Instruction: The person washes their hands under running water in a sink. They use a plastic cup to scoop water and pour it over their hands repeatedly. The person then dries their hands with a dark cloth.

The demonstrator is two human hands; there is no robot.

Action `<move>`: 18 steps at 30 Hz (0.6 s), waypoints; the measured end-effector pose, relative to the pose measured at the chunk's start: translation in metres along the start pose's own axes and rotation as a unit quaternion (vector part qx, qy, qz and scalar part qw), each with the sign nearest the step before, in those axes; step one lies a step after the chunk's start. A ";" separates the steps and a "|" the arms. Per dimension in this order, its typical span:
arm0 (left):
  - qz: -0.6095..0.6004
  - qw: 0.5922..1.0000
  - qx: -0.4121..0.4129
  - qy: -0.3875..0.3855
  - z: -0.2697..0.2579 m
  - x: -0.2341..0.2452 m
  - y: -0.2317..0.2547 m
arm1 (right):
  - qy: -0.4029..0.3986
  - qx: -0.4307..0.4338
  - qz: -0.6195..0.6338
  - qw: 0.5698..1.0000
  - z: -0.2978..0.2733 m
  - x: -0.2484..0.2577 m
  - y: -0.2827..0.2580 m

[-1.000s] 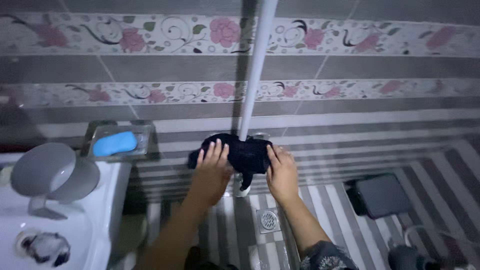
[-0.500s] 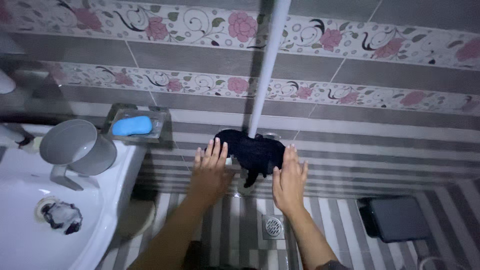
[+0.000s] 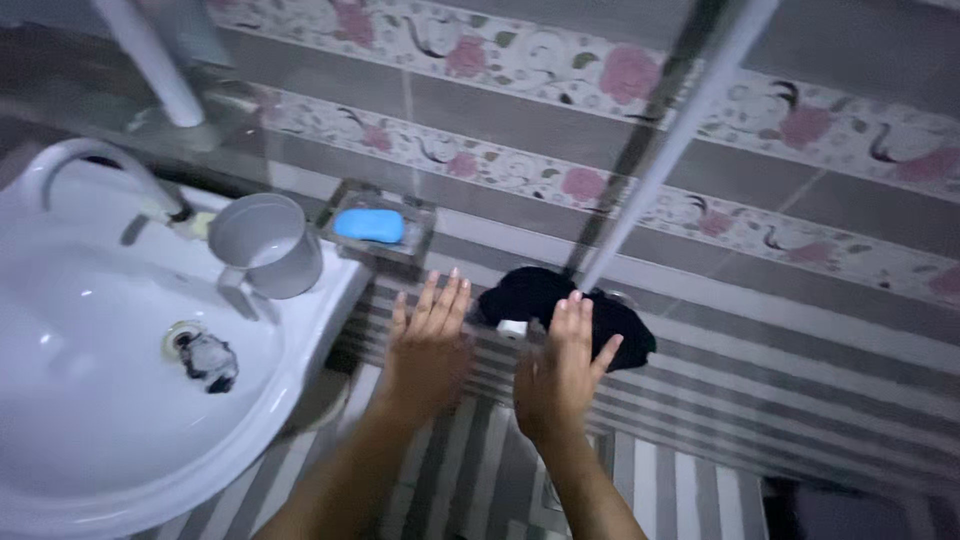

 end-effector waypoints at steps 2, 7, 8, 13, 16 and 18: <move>-0.018 0.999 0.030 -0.011 -0.001 0.008 -0.012 | -0.010 0.014 0.033 0.999 0.007 -0.003 -0.020; -0.051 0.994 0.063 0.075 -0.014 0.026 -0.055 | -0.028 0.061 0.086 0.994 0.029 -0.017 -0.073; -0.051 0.992 0.070 0.088 -0.016 0.030 -0.065 | -0.031 0.071 0.094 0.993 0.033 -0.021 -0.085; -0.029 0.987 0.098 0.124 -0.027 0.051 -0.117 | -0.035 0.114 0.109 0.987 0.052 -0.050 -0.148; -0.026 0.983 0.117 0.139 -0.030 0.069 -0.152 | -0.024 0.144 0.133 0.980 0.064 -0.061 -0.191; -0.016 0.979 0.133 0.155 -0.033 0.081 -0.180 | -0.015 0.164 0.141 0.976 0.075 -0.070 -0.220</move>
Point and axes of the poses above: each hand's wrist, its own z-axis towards the middle knuckle, its own x-axis out of the back of the hand, y = z × x, the point moved 2 cm from there along z, towards the middle knuckle, and after that the axes turned 5 degrees about x, right-handed, at the moved point
